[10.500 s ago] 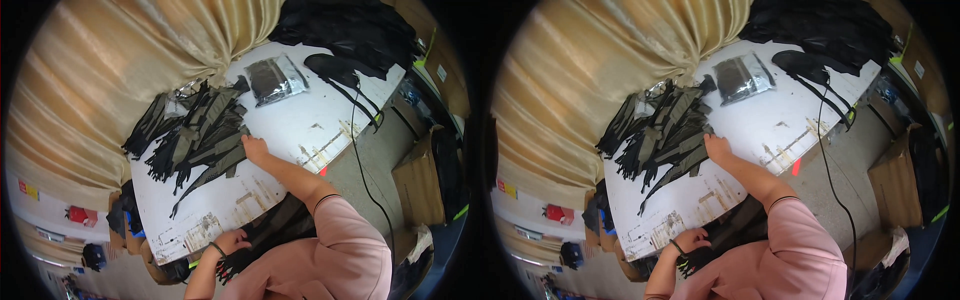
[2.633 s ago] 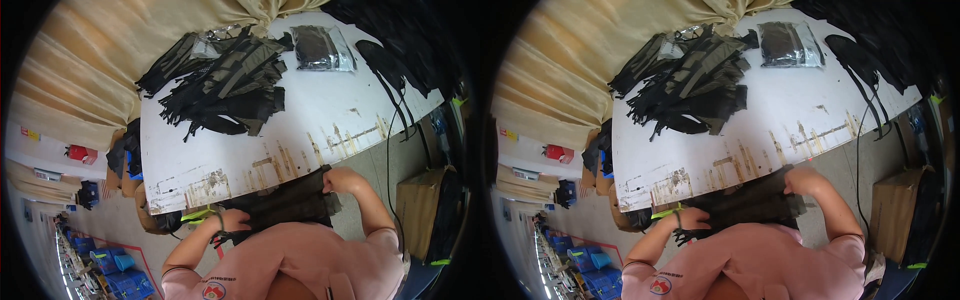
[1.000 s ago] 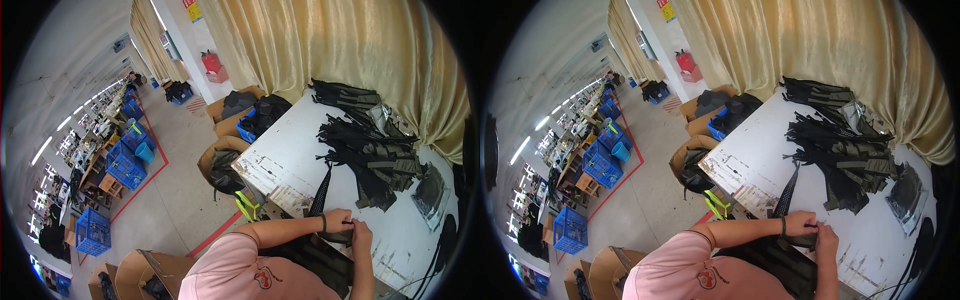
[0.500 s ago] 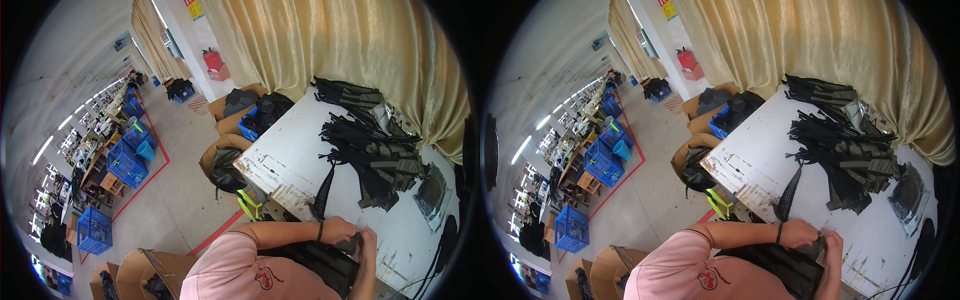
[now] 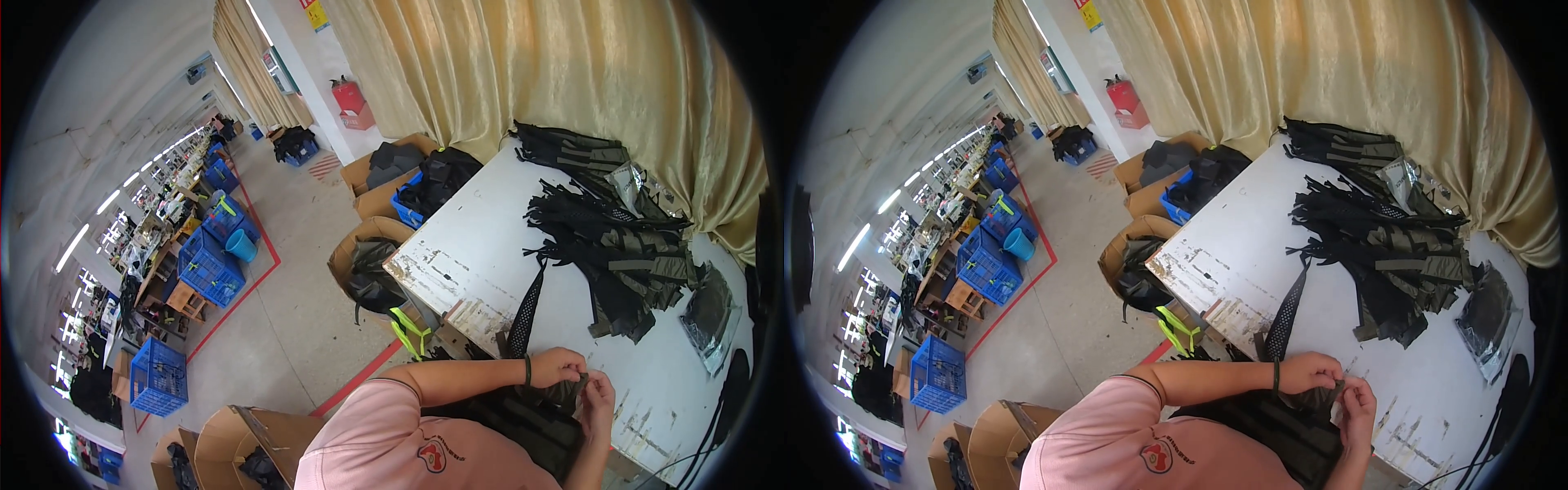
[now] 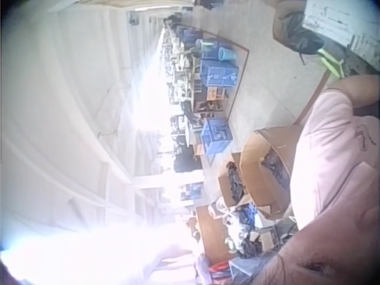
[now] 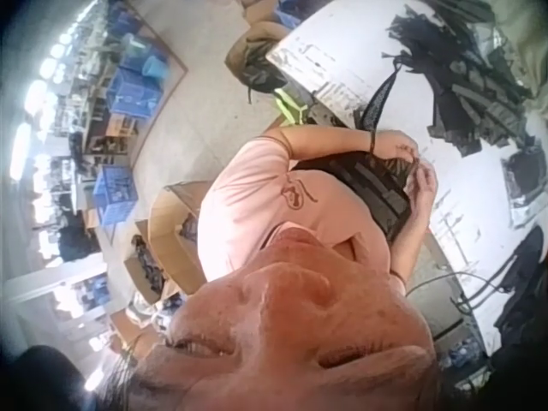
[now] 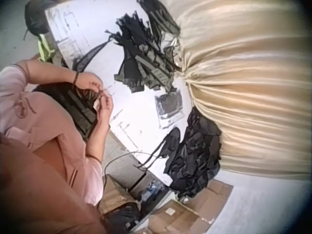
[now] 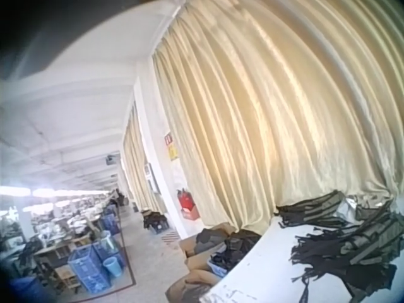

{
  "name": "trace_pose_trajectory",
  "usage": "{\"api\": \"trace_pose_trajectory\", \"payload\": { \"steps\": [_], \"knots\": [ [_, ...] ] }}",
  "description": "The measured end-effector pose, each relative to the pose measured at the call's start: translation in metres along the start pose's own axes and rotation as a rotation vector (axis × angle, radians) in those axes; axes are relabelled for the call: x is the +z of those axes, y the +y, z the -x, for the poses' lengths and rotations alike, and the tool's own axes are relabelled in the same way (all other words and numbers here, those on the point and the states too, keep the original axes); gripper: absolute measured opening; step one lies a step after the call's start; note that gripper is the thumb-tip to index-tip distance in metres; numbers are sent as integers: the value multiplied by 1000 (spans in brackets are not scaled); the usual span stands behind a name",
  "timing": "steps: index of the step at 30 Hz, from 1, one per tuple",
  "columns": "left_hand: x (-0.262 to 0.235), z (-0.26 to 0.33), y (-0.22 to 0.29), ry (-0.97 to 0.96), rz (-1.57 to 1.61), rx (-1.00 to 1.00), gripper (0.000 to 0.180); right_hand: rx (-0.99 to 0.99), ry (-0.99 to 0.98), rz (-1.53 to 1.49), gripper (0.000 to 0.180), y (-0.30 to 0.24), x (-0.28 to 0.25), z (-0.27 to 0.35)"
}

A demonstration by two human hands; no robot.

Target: Sorting and bundling black mesh and nylon straps on a work table.

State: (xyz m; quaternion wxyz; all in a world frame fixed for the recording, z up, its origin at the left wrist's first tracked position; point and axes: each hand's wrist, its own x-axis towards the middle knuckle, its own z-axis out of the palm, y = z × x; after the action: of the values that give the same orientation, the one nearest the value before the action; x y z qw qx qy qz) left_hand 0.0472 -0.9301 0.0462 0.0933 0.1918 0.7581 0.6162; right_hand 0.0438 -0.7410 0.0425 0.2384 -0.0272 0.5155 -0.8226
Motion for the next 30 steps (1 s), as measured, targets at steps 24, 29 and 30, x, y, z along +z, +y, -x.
{"api": "trace_pose_trajectory", "payload": {
  "steps": [24,29,30],
  "knots": [
    [-19,-11,12,-6,-312,-81,30,-384,249,564,12,-24,-14,13],
    [1,-16,16,-95,-353,-75,34,-571,77,896,18,-29,19,17],
    [7,-18,16,-142,-391,-1,34,-588,59,880,13,-24,23,14]
  ]
}}
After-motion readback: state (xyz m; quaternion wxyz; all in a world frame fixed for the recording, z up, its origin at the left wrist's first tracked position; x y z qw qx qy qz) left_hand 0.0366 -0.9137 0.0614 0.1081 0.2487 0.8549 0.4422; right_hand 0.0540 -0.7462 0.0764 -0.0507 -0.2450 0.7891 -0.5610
